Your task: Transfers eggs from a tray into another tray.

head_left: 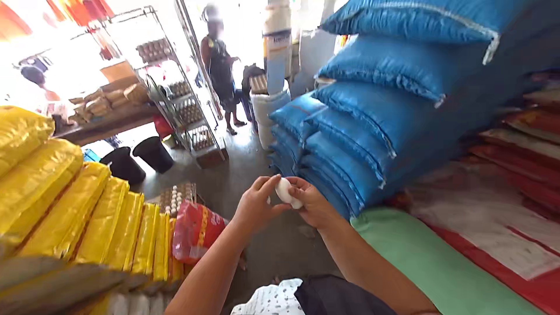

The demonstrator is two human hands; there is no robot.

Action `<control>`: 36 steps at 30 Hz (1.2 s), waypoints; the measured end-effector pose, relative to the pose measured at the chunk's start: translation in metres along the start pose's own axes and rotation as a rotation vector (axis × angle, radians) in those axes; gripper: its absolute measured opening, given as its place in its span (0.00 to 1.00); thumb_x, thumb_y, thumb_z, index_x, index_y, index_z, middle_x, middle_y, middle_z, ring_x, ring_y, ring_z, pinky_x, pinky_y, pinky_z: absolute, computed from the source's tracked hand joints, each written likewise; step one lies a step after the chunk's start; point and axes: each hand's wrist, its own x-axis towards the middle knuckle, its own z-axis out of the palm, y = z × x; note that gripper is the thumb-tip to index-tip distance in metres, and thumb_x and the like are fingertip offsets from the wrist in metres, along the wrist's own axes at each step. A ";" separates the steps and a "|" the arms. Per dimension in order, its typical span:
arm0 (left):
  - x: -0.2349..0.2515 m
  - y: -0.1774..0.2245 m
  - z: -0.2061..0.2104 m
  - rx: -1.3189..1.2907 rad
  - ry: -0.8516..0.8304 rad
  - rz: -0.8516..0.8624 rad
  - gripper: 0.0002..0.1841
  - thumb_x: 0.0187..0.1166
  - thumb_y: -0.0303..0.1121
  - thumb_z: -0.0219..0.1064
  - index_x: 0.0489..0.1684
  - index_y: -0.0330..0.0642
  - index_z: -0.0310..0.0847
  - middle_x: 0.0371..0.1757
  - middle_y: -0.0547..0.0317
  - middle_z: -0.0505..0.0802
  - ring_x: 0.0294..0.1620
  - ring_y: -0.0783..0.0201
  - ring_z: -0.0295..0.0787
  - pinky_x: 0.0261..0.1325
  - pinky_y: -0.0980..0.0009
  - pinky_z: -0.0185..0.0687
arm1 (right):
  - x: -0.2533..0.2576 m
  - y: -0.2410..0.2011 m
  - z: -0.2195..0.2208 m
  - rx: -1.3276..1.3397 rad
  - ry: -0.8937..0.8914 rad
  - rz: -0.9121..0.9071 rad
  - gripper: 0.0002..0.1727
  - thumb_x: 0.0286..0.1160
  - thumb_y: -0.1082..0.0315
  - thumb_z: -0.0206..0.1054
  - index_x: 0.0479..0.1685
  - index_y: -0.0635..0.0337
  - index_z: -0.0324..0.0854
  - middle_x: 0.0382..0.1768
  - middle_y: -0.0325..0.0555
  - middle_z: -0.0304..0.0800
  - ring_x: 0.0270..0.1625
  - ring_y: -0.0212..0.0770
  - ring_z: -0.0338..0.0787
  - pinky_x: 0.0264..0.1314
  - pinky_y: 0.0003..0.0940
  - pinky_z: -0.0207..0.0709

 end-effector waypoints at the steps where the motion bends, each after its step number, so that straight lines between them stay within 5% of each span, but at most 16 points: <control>1: 0.014 -0.013 -0.006 0.028 -0.015 0.015 0.36 0.66 0.45 0.83 0.73 0.36 0.82 0.62 0.40 0.90 0.42 0.55 0.92 0.47 0.57 0.90 | 0.018 0.000 0.005 0.010 0.021 -0.005 0.19 0.72 0.71 0.73 0.60 0.64 0.78 0.45 0.45 0.93 0.42 0.35 0.93 0.45 0.31 0.90; 7: 0.087 -0.096 -0.030 0.204 0.076 0.184 0.33 0.61 0.47 0.85 0.62 0.33 0.87 0.53 0.41 0.95 0.45 0.48 0.96 0.47 0.50 0.93 | 0.108 0.007 0.020 0.123 0.013 0.021 0.23 0.78 0.62 0.71 0.68 0.61 0.75 0.47 0.45 0.92 0.42 0.35 0.93 0.45 0.29 0.88; 11: 0.143 -0.148 -0.065 0.289 0.292 0.190 0.33 0.59 0.47 0.86 0.62 0.33 0.87 0.54 0.41 0.94 0.46 0.50 0.95 0.47 0.51 0.93 | 0.165 0.019 0.011 0.087 0.062 0.154 0.17 0.87 0.63 0.62 0.69 0.58 0.75 0.58 0.45 0.93 0.45 0.36 0.94 0.44 0.27 0.87; 15: 0.198 -0.197 -0.113 0.326 0.500 0.265 0.36 0.56 0.45 0.89 0.63 0.32 0.85 0.54 0.38 0.91 0.46 0.54 0.91 0.48 0.59 0.91 | 0.222 0.059 -0.031 -0.011 0.077 0.325 0.15 0.85 0.64 0.65 0.65 0.58 0.78 0.54 0.43 0.92 0.41 0.33 0.91 0.41 0.26 0.86; 21: 0.273 -0.297 -0.134 0.568 0.639 0.470 0.36 0.65 0.48 0.84 0.69 0.34 0.79 0.46 0.40 0.88 0.45 0.56 0.87 0.49 0.65 0.85 | 0.323 0.139 -0.106 0.103 0.104 0.586 0.10 0.88 0.67 0.62 0.59 0.58 0.79 0.45 0.44 0.92 0.34 0.33 0.90 0.35 0.25 0.84; 24: 0.314 -0.352 -0.123 0.683 0.644 0.511 0.36 0.68 0.49 0.82 0.71 0.36 0.78 0.36 0.44 0.85 0.35 0.57 0.81 0.40 0.67 0.77 | 0.386 0.176 -0.144 0.119 -0.028 0.554 0.12 0.85 0.70 0.63 0.63 0.59 0.78 0.47 0.44 0.93 0.33 0.32 0.90 0.35 0.25 0.85; 29: 0.392 -0.441 -0.110 0.690 0.676 0.447 0.35 0.69 0.49 0.81 0.70 0.35 0.78 0.36 0.45 0.86 0.34 0.58 0.82 0.40 0.67 0.78 | 0.477 0.180 -0.165 0.130 -0.170 0.500 0.15 0.75 0.72 0.68 0.60 0.58 0.83 0.47 0.43 0.95 0.33 0.31 0.91 0.36 0.24 0.86; 36: 0.491 -0.550 -0.118 0.685 0.664 0.467 0.36 0.69 0.50 0.81 0.70 0.34 0.79 0.33 0.44 0.87 0.32 0.56 0.82 0.39 0.66 0.78 | 0.592 0.185 -0.170 0.096 -0.066 0.433 0.13 0.72 0.76 0.67 0.55 0.61 0.83 0.42 0.43 0.96 0.30 0.30 0.91 0.34 0.24 0.86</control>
